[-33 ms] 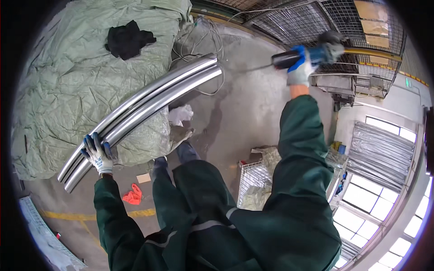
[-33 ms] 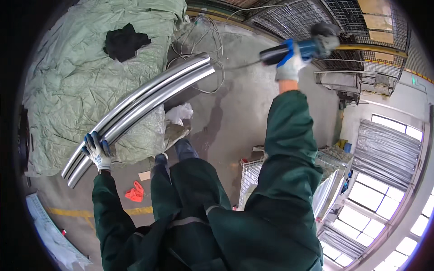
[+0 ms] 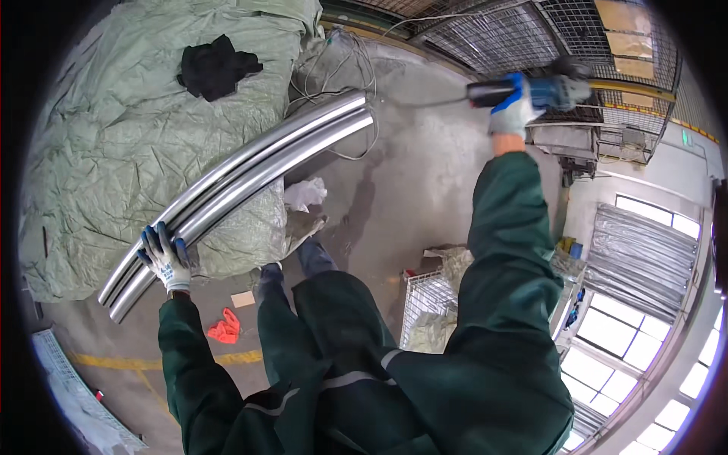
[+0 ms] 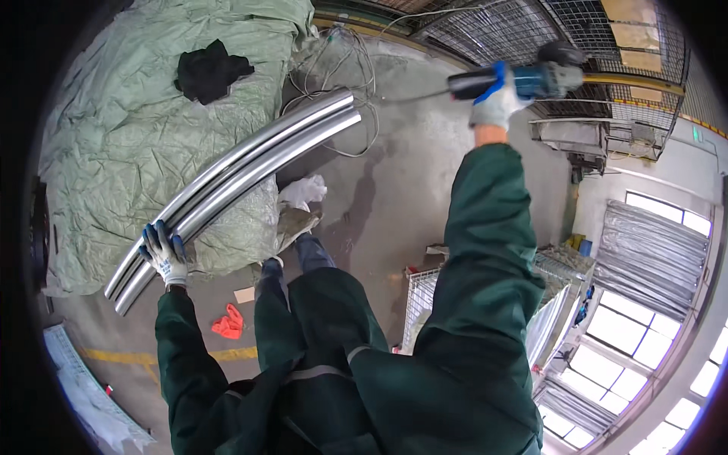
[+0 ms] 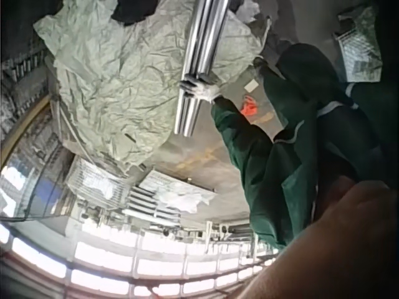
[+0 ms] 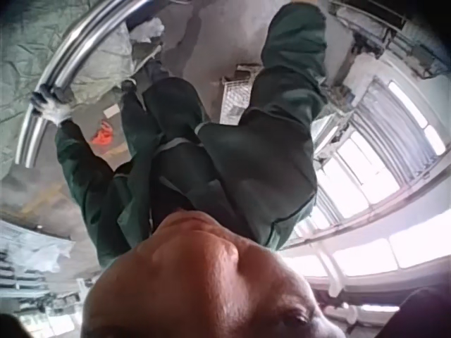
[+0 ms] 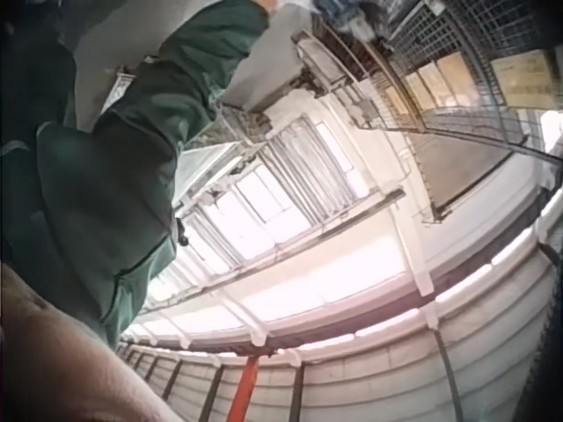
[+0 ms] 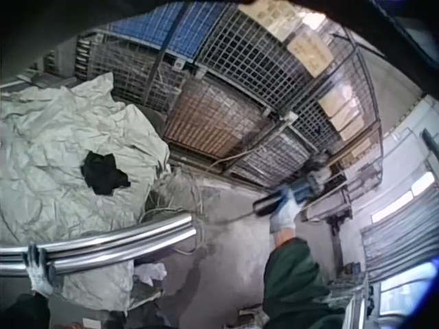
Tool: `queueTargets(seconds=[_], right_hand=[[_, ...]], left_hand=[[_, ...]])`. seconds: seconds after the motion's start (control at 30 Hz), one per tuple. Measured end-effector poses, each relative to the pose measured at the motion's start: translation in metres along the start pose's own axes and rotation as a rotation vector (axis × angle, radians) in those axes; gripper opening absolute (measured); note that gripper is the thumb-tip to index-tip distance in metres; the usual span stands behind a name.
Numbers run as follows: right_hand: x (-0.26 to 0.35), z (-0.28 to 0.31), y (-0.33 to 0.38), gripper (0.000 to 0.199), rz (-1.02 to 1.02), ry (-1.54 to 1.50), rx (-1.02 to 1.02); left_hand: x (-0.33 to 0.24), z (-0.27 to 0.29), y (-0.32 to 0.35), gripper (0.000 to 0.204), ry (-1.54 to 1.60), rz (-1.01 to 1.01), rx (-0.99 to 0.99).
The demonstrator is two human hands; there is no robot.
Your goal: Grinding the edges of curved metal pipes using an electric angle grinder on a fabrication floor.
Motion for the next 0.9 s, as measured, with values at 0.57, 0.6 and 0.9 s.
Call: queueTargets(seconds=[0.57, 0.6, 0.9], right_hand=[[0.005, 0.054, 0.159, 0.067, -0.286, 0.795, 0.404], [-0.001, 0.055, 0.176, 0.066, -0.335, 0.772, 0.405], [0.023, 0.077, 0.263, 0.056, -0.559, 0.569, 0.505]], left_hand=[[-0.172, 0.095, -0.056, 0.05, 0.715, 0.059, 0.098], [-0.231, 0.106, -0.071, 0.052, 0.898, -0.012, 0.243], [-0.453, 0.112, -0.069, 0.081, 1.441, -0.007, 0.889]])
Point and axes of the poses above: each hand's wrist, its own y-axis away from the middle knuckle, its own z-axis out of the back of the hand, x = y × z, the point moved 7 cm from there along -y, towards the middle knuckle, and after that the axes turned 2 degrees about y, right-handed, at the moved point
